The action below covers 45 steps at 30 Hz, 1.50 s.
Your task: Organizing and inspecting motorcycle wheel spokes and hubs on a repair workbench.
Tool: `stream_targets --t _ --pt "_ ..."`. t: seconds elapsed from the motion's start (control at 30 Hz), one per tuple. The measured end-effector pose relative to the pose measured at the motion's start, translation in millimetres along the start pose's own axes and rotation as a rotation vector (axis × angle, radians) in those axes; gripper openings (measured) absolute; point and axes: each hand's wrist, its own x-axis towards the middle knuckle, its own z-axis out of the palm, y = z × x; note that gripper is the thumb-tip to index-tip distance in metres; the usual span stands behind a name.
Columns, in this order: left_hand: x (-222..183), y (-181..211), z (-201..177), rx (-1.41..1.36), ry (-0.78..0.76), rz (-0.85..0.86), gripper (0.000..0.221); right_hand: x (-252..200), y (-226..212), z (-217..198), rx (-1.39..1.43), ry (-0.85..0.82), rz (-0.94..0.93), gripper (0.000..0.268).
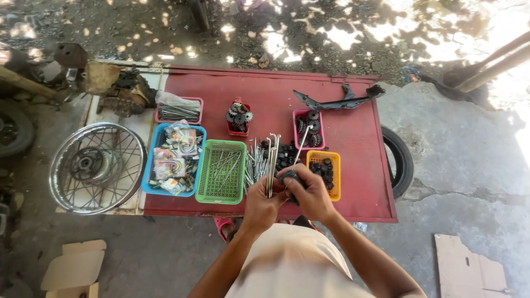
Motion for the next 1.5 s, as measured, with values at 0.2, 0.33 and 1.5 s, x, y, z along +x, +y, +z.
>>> stream_targets --t 0.2,0.33,1.5 --pt "4 -19 -47 -0.335 -0.011 -0.138 0.01 20 -32 22 -0.059 -0.004 -0.003 0.031" --pt "9 17 -66 -0.346 -0.024 -0.112 0.01 31 -25 53 -0.122 0.042 0.034 0.022" --pt "78 -106 -257 0.066 0.07 -0.522 0.028 88 196 225 -0.159 0.128 0.792 0.03"
